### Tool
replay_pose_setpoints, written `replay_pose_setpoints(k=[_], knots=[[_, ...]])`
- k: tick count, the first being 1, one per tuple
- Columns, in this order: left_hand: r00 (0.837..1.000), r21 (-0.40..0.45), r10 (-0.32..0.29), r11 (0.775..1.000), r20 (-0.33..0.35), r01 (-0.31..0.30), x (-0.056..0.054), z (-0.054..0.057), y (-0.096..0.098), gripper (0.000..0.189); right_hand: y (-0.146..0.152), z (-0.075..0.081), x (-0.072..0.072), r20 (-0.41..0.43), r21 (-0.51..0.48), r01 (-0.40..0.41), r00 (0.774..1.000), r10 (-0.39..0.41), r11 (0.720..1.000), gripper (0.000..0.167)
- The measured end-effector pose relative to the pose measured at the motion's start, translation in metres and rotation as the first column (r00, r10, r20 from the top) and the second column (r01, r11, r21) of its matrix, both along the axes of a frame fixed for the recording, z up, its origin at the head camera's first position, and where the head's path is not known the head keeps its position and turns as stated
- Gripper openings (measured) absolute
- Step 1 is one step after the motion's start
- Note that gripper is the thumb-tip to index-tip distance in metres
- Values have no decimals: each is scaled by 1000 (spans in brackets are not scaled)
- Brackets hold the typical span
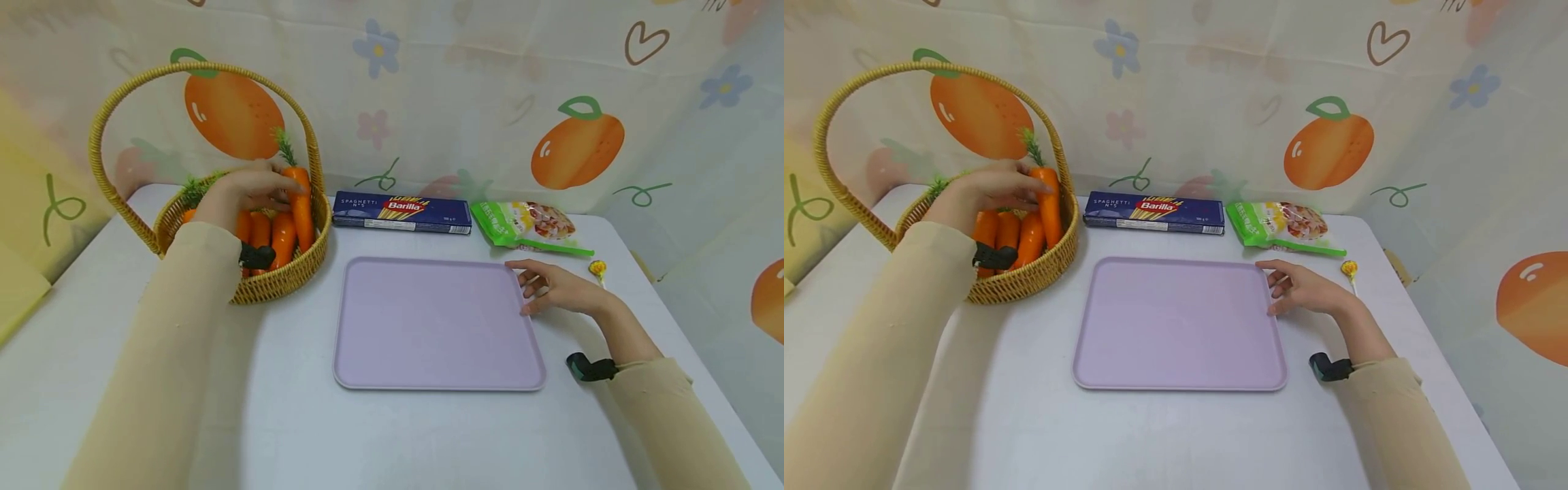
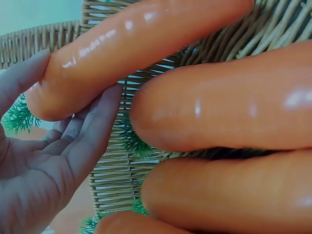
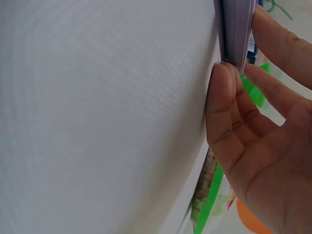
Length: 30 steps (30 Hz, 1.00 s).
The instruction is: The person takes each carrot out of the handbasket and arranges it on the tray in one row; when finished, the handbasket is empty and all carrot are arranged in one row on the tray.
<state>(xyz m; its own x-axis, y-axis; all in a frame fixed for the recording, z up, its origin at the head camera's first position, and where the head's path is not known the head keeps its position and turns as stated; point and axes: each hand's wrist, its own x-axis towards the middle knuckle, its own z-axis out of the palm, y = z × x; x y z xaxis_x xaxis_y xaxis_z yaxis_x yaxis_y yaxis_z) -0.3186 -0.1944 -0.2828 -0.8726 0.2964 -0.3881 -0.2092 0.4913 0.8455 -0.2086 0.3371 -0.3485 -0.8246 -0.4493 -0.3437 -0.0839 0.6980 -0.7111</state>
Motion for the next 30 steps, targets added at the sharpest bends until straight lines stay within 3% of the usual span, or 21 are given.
replay_pose_setpoints(k=[5,7,9,15,22,25,30], knots=[[1000,28,3,1000,11,-3,1,7,-3,50,0,0,0,-6,-6,-6,1000,6,1000,82],[999,51,22,998,31,-23,2,11,-4,65,-1,0,0,-8,-9,-8,1000,8,1000,82],[997,85,55,995,53,-59,3,15,-5,68,-1,0,0,-8,-11,-8,1000,8,1000,82],[988,233,117,963,105,-138,8,25,-9,43,-1,0,1,-5,-13,-4,1000,4,1000,83],[976,442,130,875,174,-195,18,35,-16,21,-2,1,0,-6,-16,-7,1000,7,1000,83],[974,481,123,853,191,-202,23,38,-16,11,-3,2,1,-3,-16,-5,1000,5,1000,83],[974,512,122,834,193,-206,34,40,-11,15,-2,3,2,10,-18,-1,1000,1,1000,83]])
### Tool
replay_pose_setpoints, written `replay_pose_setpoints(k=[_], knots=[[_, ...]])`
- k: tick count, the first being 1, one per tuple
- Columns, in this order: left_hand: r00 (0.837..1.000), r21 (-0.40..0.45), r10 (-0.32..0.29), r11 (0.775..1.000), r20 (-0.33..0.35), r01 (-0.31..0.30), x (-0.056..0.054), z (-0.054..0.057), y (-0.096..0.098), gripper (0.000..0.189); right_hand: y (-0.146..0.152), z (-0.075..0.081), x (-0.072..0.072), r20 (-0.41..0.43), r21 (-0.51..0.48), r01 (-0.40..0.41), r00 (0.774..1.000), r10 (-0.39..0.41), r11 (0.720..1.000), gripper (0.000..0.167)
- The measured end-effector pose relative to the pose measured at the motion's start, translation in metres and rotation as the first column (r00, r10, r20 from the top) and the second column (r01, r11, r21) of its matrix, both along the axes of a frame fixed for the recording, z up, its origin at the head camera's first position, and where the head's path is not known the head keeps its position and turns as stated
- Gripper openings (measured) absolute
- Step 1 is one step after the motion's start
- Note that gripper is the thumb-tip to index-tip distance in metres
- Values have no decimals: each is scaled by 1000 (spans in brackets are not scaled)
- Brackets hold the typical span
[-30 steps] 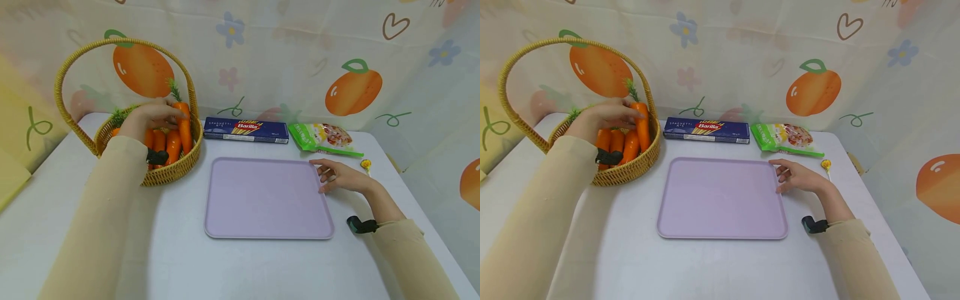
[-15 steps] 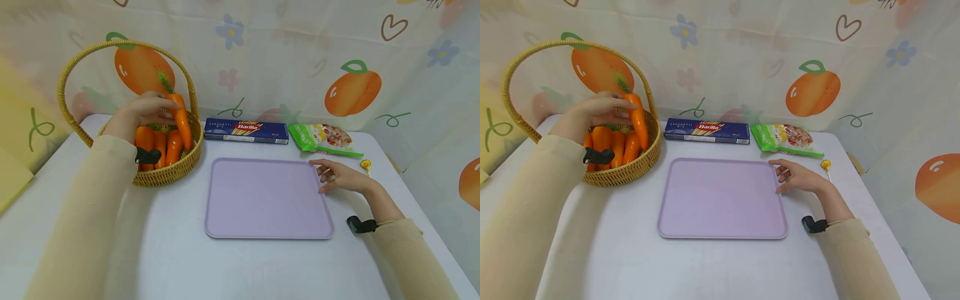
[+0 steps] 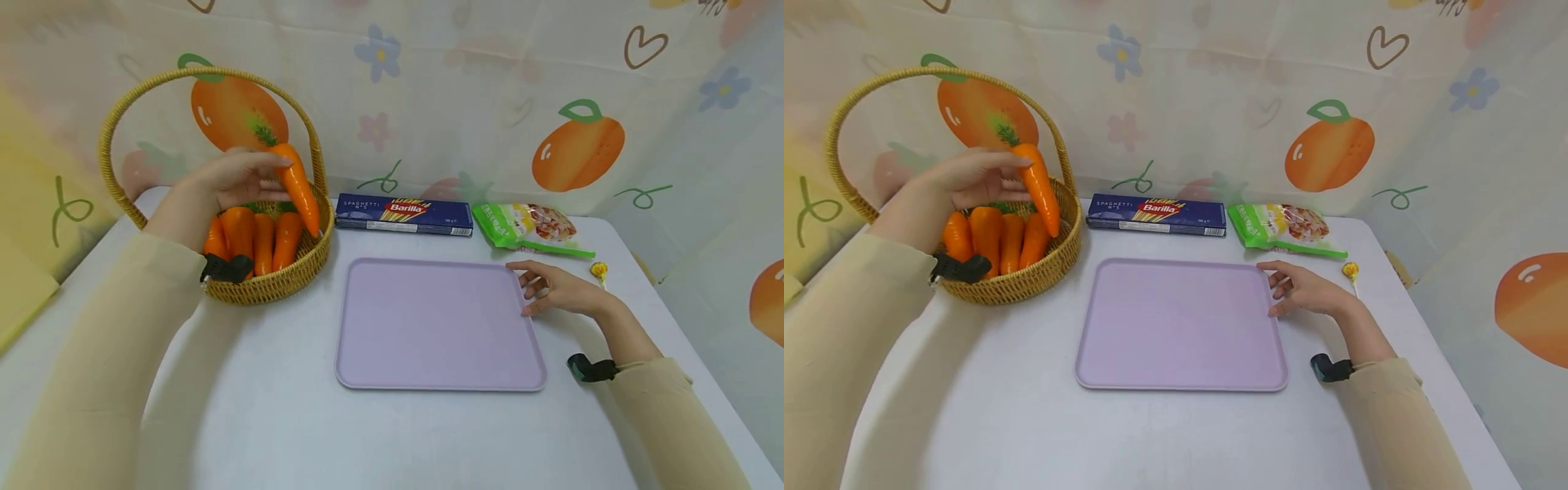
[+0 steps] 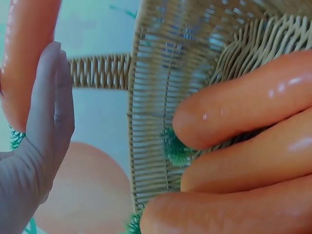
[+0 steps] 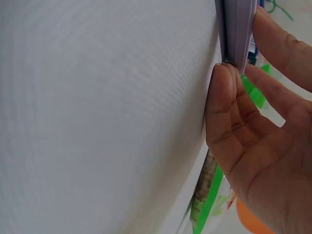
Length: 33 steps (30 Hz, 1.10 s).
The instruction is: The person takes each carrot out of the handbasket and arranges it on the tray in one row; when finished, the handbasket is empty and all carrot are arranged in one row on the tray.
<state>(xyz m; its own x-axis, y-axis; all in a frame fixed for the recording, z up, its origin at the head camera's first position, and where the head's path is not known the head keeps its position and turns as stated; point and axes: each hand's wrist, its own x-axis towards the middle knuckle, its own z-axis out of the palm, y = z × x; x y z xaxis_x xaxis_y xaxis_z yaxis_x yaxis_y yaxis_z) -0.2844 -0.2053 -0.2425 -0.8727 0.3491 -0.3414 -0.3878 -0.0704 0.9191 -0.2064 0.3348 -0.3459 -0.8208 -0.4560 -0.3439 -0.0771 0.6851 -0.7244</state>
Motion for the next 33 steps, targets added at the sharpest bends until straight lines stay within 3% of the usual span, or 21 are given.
replay_pose_setpoints(k=[11,23,33], knots=[[998,54,-66,996,-9,66,23,5,30,14,2,-1,-2,2,2,1,1000,-1,1000,83],[988,58,-149,987,-30,151,40,1,77,22,0,-1,-2,-1,10,-3,1000,3,1000,83],[968,-30,-250,968,-21,250,46,-12,103,34,-3,-2,-2,-12,0,-12,1000,12,1000,83]])
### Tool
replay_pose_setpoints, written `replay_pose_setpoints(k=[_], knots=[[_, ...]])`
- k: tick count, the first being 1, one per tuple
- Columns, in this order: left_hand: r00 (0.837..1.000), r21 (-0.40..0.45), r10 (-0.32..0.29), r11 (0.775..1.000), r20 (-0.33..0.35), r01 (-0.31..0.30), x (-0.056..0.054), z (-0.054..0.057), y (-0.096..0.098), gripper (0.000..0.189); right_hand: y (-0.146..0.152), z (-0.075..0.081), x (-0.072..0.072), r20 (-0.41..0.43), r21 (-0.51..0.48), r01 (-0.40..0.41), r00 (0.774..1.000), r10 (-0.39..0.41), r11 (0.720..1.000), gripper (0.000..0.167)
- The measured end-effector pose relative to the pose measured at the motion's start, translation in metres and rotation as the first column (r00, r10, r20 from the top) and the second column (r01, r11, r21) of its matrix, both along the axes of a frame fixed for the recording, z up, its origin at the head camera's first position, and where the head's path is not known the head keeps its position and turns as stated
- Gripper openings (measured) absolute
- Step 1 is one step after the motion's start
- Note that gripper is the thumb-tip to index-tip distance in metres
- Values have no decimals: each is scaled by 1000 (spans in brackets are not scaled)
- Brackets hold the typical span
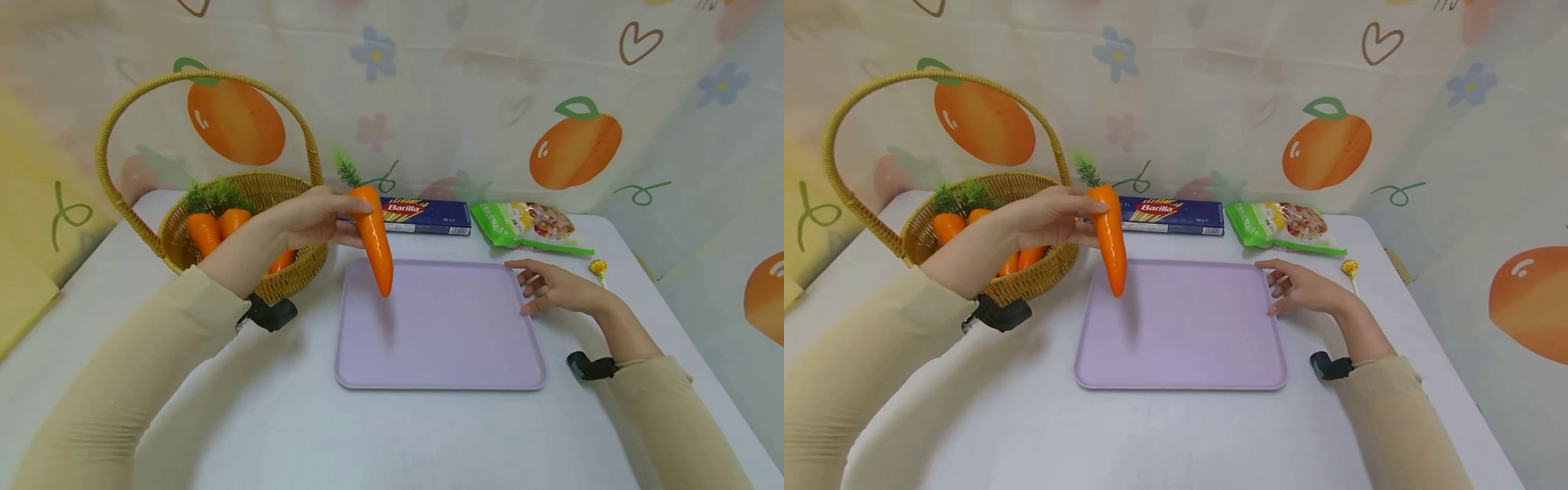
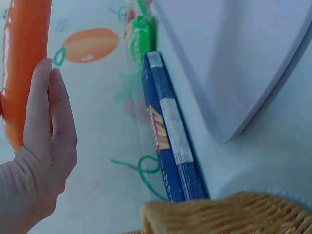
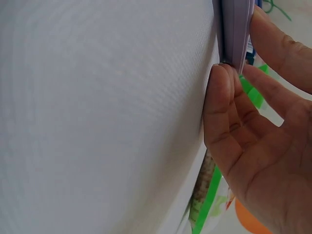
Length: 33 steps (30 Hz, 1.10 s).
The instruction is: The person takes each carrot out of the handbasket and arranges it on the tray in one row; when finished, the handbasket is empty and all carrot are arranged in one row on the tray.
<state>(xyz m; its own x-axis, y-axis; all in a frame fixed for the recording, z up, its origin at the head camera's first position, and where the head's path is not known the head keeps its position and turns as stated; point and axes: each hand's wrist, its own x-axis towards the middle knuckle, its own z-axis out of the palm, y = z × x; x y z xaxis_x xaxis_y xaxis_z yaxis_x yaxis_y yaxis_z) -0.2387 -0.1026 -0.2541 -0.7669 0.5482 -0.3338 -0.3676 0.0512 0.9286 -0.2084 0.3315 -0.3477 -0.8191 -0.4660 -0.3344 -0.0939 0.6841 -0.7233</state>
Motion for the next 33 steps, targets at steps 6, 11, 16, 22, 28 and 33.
replay_pose_setpoints(k=[6,11,16,22,28,33], knots=[[999,-71,-44,996,15,45,5,-5,19,46,1,-1,1,7,-8,1,1000,-1,1000,83],[998,-101,-62,993,18,63,10,-11,36,49,1,0,1,2,-2,-2,1000,2,1000,83],[996,-82,-86,993,13,87,14,-21,56,48,-1,1,0,1,8,-2,1000,2,1000,83],[996,-88,-81,993,32,83,16,-35,83,47,-3,2,0,1,11,-5,1000,5,1000,82],[996,-118,-66,990,52,72,22,-46,112,36,-3,1,-1,14,31,11,1000,-12,999,82],[994,-146,-100,984,53,107,28,-55,135,32,-2,1,-1,19,37,12,1000,-13,999,82]])
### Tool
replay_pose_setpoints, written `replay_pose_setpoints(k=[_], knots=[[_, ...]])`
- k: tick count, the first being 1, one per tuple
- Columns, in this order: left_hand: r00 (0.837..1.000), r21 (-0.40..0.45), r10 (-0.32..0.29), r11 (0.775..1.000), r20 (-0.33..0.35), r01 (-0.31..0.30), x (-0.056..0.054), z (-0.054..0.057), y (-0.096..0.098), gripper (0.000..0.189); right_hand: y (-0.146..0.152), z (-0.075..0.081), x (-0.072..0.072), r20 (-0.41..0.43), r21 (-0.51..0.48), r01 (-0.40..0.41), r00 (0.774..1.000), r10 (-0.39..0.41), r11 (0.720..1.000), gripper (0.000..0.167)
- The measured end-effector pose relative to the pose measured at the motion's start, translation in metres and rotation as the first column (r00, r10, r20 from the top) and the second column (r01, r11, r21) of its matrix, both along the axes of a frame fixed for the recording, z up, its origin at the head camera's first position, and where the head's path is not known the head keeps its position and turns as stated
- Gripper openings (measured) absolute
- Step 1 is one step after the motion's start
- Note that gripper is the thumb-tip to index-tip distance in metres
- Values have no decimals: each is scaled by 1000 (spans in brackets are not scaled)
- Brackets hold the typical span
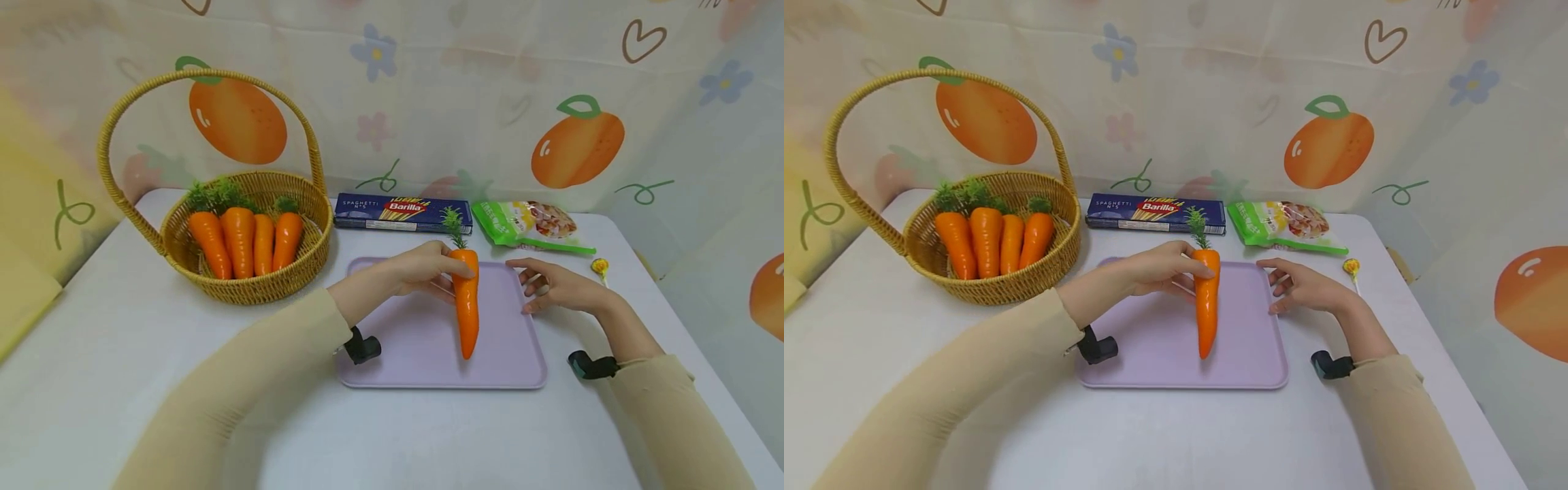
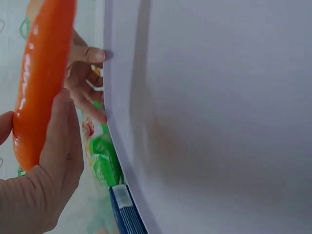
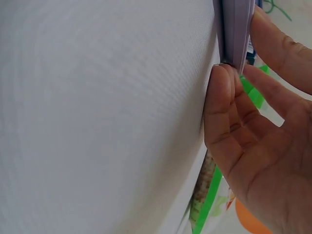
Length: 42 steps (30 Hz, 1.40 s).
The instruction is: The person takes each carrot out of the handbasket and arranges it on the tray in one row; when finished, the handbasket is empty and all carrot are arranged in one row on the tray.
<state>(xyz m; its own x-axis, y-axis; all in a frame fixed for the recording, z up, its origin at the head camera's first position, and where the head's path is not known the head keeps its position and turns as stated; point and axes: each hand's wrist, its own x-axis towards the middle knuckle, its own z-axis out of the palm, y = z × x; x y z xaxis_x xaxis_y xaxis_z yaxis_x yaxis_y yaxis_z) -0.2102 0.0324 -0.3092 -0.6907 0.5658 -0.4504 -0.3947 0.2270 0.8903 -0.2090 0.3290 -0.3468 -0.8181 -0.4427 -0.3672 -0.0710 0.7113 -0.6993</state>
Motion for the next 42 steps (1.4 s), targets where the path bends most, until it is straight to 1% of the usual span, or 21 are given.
replay_pose_setpoints(k=[3,6,10,13,16,19,23,27,29,33,35,38,42], knots=[[999,-27,-32,999,-11,31,3,-4,11,33,0,-1,0,3,-3,-1,1000,1,1000,82],[999,-33,-37,999,0,37,6,-8,21,33,-1,-1,0,1,-1,-2,1000,2,1000,82],[999,-9,3,1000,32,-3,7,-15,32,34,-1,0,1,-6,1,-5,1000,5,1000,82],[998,-2,31,1000,46,-30,7,-20,39,38,-1,0,1,-7,0,-10,1000,10,1000,83],[998,-11,55,998,37,-55,7,-26,45,40,-1,1,2,-8,-4,-10,1000,10,1000,82],[997,-24,75,997,25,-74,9,-34,50,35,0,0,1,-8,-12,-12,1000,12,1000,82],[997,-31,77,997,7,-77,12,-44,56,27,0,-1,2,-11,-12,-17,1000,17,1000,82],[996,-56,78,995,-39,-80,15,-48,60,27,-1,0,1,-17,-3,-19,1000,19,1000,82],[994,-92,70,993,-83,-78,18,-48,63,29,-1,1,2,-15,-2,-18,1000,18,1000,82],[982,-169,42,983,-182,-73,21,-48,67,34,-1,1,2,-10,4,-15,1000,15,1000,82],[975,-196,27,978,-219,-71,22,-47,69,33,-1,1,2,-10,6,-16,1000,16,1000,82],[968,-218,14,973,-249,-70,24,-47,70,33,-1,1,2,-11,5,-19,1000,19,1000,82],[964,-237,-13,970,-264,-52,26,-46,69,33,-1,1,3,-6,-2,-22,1000,22,1000,83]])
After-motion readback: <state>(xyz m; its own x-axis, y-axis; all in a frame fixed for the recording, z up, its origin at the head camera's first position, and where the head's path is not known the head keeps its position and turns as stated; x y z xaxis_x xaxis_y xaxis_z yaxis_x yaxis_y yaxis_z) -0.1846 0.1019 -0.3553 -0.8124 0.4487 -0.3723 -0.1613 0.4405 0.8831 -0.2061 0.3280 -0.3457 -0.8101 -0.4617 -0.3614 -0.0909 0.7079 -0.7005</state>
